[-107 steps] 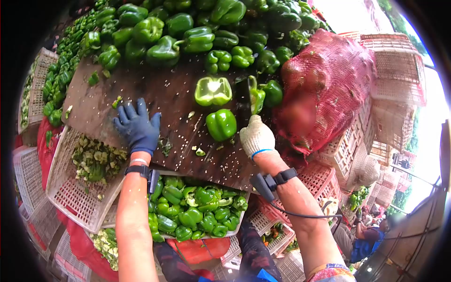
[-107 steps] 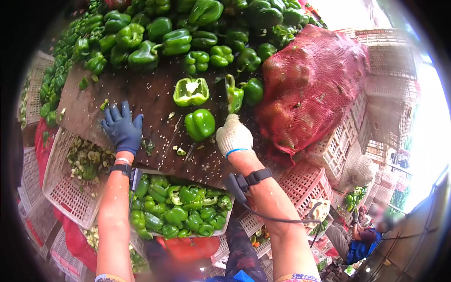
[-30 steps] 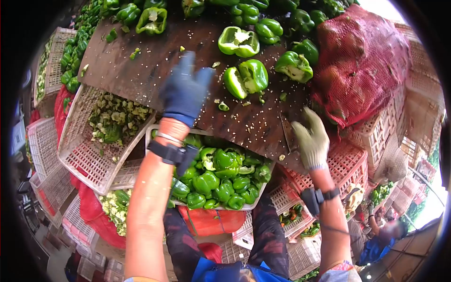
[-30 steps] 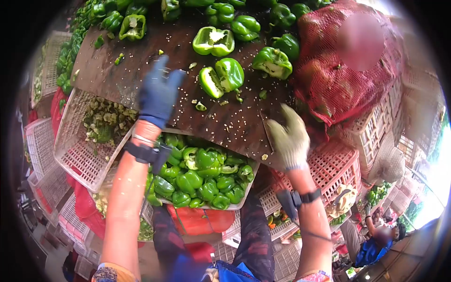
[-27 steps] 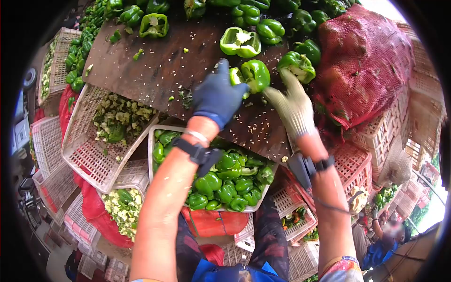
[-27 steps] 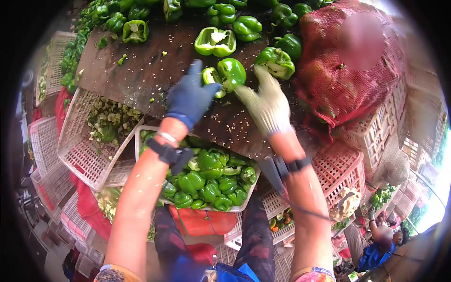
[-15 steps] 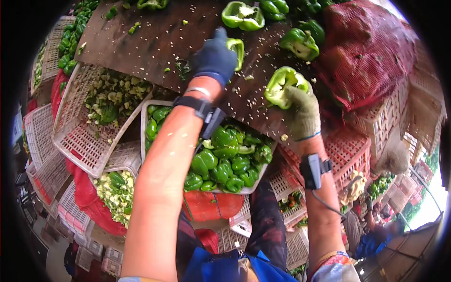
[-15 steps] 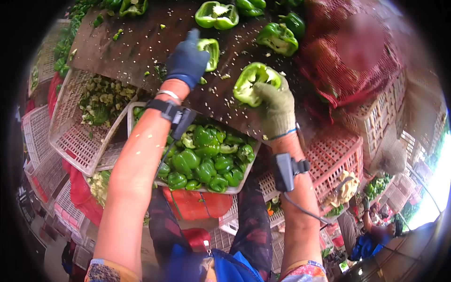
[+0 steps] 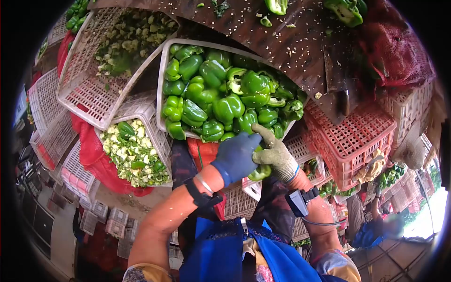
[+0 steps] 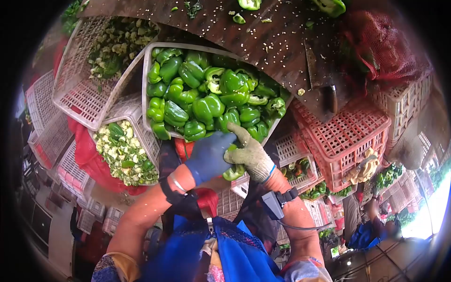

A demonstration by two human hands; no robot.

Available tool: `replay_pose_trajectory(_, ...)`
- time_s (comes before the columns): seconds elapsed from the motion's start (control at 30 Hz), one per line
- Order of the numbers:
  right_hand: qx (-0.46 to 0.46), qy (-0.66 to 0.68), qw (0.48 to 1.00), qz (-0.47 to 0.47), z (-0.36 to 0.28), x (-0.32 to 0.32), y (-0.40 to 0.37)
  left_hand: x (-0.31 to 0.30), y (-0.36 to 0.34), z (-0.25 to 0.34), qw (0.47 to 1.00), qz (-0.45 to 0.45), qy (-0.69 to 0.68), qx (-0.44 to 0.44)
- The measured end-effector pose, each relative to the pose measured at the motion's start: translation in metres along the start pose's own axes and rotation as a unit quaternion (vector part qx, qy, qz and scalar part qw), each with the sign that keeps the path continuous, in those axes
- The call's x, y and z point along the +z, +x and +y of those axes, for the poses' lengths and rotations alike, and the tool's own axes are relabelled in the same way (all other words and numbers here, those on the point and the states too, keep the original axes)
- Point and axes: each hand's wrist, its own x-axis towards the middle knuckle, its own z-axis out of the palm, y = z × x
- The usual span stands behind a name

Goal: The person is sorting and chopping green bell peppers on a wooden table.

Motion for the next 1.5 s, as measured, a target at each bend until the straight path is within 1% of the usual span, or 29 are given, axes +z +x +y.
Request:
replay_pose_trajectory(0.03, 0.058, 0.027, 0.998, -0.003, -0.002, 0.008, -0.002, -0.001, -0.003, -0.01, 0.993, 0.072, -0.083, 0.039)
replay_pose_trajectory(0.07, 0.051, 0.095, 0.994, -0.001, 0.006, 0.011, -0.003, -0.003, -0.009, -0.019, 0.991, 0.034, -0.124, 0.026)
replay_pose_trajectory(0.13, 0.044, 0.071, 0.996, -0.008, 0.011, 0.02, 0.0, -0.013, -0.016, -0.034, 0.979, -0.036, -0.202, -0.001)
replay_pose_trajectory(0.17, 0.04, 0.057, 0.997, -0.013, 0.011, 0.024, 0.003, -0.008, -0.017, -0.04, 0.986, -0.017, -0.165, 0.02)
replay_pose_trajectory(0.27, 0.023, -0.039, 0.998, 0.039, 0.009, 0.045, 0.016, -0.006, -0.022, -0.042, 0.991, 0.061, -0.107, -0.052)
replay_pose_trajectory(0.3, 0.014, -0.034, 0.998, 0.05, 0.009, 0.053, 0.018, -0.005, -0.023, -0.041, 0.986, 0.132, -0.096, -0.03)
replay_pose_trajectory(0.4, 0.032, 0.048, 0.992, 0.111, 0.017, 0.075, 0.032, -0.012, -0.02, -0.048, 0.978, 0.187, -0.066, -0.06)
replay_pose_trajectory(0.53, -0.023, 0.18, 0.968, 0.174, 0.019, 0.099, 0.052, -0.016, -0.011, -0.064, 0.966, 0.249, -0.031, -0.054)
replay_pose_trajectory(0.6, -0.049, 0.201, 0.958, 0.199, 0.011, 0.111, 0.059, -0.023, -0.007, -0.068, 0.958, 0.261, -0.051, -0.106)
replay_pose_trajectory(0.67, -0.044, 0.215, 0.952, 0.211, 0.019, 0.112, 0.062, -0.031, 0.009, -0.081, 0.941, 0.28, -0.062, -0.178)
replay_pose_trajectory(0.7, -0.019, 0.256, 0.955, 0.149, 0.014, 0.125, 0.054, -0.041, 0.019, -0.103, 0.934, 0.297, -0.07, -0.183)
replay_pose_trajectory(0.73, -0.007, 0.183, 0.971, 0.151, 0.011, 0.143, 0.045, -0.05, 0.022, -0.124, 0.927, 0.316, -0.081, -0.186)
replay_pose_trajectory(0.77, -0.081, 0.044, 0.986, 0.141, 0.014, 0.145, 0.044, -0.058, 0.021, -0.133, 0.919, 0.353, -0.099, -0.143)
replay_pose_trajectory(0.8, -0.15, -0.094, 0.975, 0.131, 0.017, 0.145, 0.044, -0.069, 0.017, -0.141, 0.911, 0.384, -0.115, -0.099)
replay_pose_trajectory(0.87, -0.266, -0.312, 0.897, 0.164, -0.014, 0.127, 0.064, -0.105, -0.008, -0.153, 0.86, 0.438, -0.216, -0.146)
replay_pose_trajectory(0.9, -0.317, -0.407, 0.833, 0.199, -0.03, 0.118, 0.074, -0.125, -0.02, -0.175, 0.836, 0.463, -0.237, -0.174)
replay_pose_trajectory(0.93, -0.425, -0.534, 0.7, 0.208, -0.039, 0.105, 0.092, -0.144, -0.037, -0.199, 0.811, 0.485, -0.258, -0.204)
replay_pose_trajectory(1.0, -0.296, -0.711, 0.609, 0.188, -0.063, 0.104, 0.126, -0.171, -0.066, -0.229, 0.808, 0.518, 0.007, -0.28)
replay_pose_trajectory(1.07, -0.287, -0.77, 0.538, 0.187, -0.045, 0.087, 0.169, -0.18, -0.085, -0.267, 0.797, 0.523, 0.014, -0.302)
replay_pose_trajectory(1.1, -0.268, -0.761, 0.559, 0.191, -0.042, 0.086, 0.182, -0.183, -0.088, -0.277, 0.799, 0.521, 0.031, -0.298)
replay_pose_trajectory(1.13, -0.291, -0.744, 0.566, 0.204, -0.039, 0.085, 0.186, -0.184, -0.089, -0.28, 0.802, 0.513, 0.051, -0.301)
replay_pose_trajectory(1.2, -0.282, -0.725, 0.612, 0.145, -0.059, 0.086, 0.164, -0.177, -0.073, -0.258, 0.814, 0.509, 0.032, -0.277)
replay_pose_trajectory(1.27, -0.365, -0.668, 0.632, 0.147, -0.083, 0.082, 0.146, -0.171, -0.056, -0.228, 0.834, 0.498, -0.011, -0.237)
replay_pose_trajectory(1.3, -0.459, -0.623, 0.61, 0.17, -0.108, 0.075, 0.138, -0.164, -0.049, -0.222, 0.838, 0.499, -0.051, -0.217)
replay_pose_trajectory(1.33, -0.519, -0.606, 0.559, 0.224, -0.135, 0.07, 0.137, -0.157, -0.04, -0.208, 0.84, 0.496, -0.091, -0.2)
replay_pose_trajectory(1.37, -0.507, -0.577, 0.573, 0.286, -0.158, 0.06, 0.144, -0.15, -0.031, -0.2, 0.83, 0.503, -0.181, -0.161)
replay_pose_trajectory(1.4, -0.492, -0.544, 0.585, 0.345, -0.18, 0.051, 0.156, -0.143, -0.024, -0.189, 0.837, 0.487, -0.193, -0.156)
replay_pose_trajectory(1.47, -0.39, -0.589, 0.56, 0.432, -0.218, 0.047, 0.176, -0.139, -0.003, -0.15, 0.852, 0.453, -0.216, -0.149)
replay_pose_trajectory(1.5, -0.365, -0.627, 0.534, 0.434, -0.228, 0.032, 0.194, -0.137, 0.007, -0.137, 0.861, 0.447, -0.212, -0.115)
